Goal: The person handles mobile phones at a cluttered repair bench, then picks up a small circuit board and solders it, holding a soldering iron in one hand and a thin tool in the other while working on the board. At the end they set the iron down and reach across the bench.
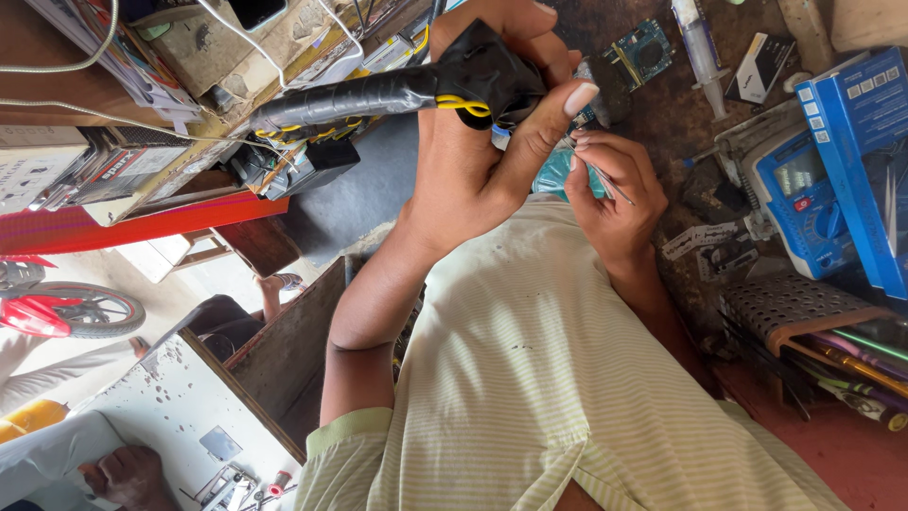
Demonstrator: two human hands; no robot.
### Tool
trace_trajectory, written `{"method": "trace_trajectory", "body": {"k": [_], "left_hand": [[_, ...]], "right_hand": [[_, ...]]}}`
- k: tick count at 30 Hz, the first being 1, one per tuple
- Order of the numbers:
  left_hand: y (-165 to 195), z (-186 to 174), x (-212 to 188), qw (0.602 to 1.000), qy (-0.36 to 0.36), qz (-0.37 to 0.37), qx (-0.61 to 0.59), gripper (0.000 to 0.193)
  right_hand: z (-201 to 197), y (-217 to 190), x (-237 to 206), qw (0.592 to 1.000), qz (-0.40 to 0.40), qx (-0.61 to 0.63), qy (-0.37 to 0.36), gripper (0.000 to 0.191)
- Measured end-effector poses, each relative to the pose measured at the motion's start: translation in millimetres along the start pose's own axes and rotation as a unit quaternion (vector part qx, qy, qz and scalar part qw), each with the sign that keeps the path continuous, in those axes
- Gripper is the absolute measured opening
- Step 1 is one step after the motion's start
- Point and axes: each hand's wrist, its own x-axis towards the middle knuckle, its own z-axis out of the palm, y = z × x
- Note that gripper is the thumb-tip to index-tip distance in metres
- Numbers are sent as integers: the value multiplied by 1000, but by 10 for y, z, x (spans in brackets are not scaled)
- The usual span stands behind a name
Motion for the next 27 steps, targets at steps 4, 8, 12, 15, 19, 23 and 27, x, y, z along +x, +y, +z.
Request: {"method": "trace_trajectory", "body": {"k": [4,8,12,15,19,23,27], "left_hand": [[-5,8,9,1000,0,6,-3,43],[-1,6,9,1000,2,5,9,45],[-1,9,16,1000,1,10,8,44],[-3,11,22,1000,1,11,10,44],[-4,13,27,1000,1,14,4,44],[-10,-11,35,1000,3,6,-7,44],[-11,-4,33,1000,4,14,6,42]], "right_hand": [[-3,11,-1,1000,-8,-8,2,23],[-5,25,-12,1000,-12,-12,5,23],[-4,34,-28,1000,5,5,9,23],[-8,32,-21,1000,-5,-4,14,23],[-12,5,3,999,-21,-6,32,23],[12,-14,27,999,-25,-3,39,24],[7,-14,25,999,-25,-12,34,24]]}}
